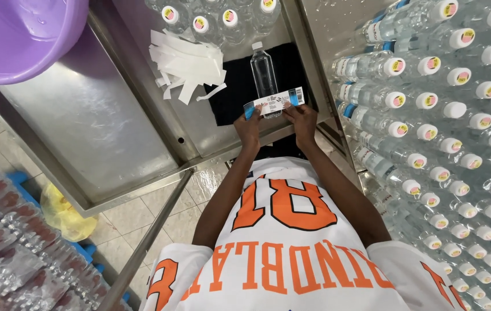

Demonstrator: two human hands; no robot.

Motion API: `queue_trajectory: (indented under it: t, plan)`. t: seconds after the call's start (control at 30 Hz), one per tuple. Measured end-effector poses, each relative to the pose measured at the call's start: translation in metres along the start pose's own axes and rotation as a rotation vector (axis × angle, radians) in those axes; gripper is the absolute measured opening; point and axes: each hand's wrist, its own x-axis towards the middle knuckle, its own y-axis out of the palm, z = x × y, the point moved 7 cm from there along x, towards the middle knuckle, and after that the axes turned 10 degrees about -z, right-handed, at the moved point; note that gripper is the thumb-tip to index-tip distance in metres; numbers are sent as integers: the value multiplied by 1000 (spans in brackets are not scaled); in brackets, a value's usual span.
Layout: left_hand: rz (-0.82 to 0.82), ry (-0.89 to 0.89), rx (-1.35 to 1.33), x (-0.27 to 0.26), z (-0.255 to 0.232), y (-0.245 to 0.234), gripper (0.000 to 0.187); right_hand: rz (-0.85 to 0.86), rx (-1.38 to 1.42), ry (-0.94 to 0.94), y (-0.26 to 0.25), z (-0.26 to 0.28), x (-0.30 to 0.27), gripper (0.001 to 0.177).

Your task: Manual application of adhesive labels to plastic water bottles at a production station.

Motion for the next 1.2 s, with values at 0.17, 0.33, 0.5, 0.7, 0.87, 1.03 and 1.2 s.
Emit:
queue_trajectory:
  t: [0.17, 0.33, 0.5, 0.7, 0.87, 1.03, 1.2]
  plan:
    - [-4, 18, -29, 4, 3, 2, 22, -21, 6, 20, 5, 12, -8, 22]
    - [1, 27, -35, -3, -4, 1, 19, -22, 3, 11, 6, 16, -11, 20]
    - [-13, 56, 2, -9, -13, 1, 18, -37, -23, 19, 9, 25, -18, 20]
    - [-89, 114, 65, 6, 5, 4, 18, -62, -164, -24, 10, 16, -10, 23]
    - [-142, 102, 141, 18, 20, 8, 15, -99, -341, -126, 12, 15, -6, 23]
    - [-147, 74, 106, 25, 32, 12, 15, -105, -388, -200, 18, 26, -12, 28]
    - [-106, 36, -23, 17, 22, 10, 15, -112, -389, -166, 22, 23, -11, 25]
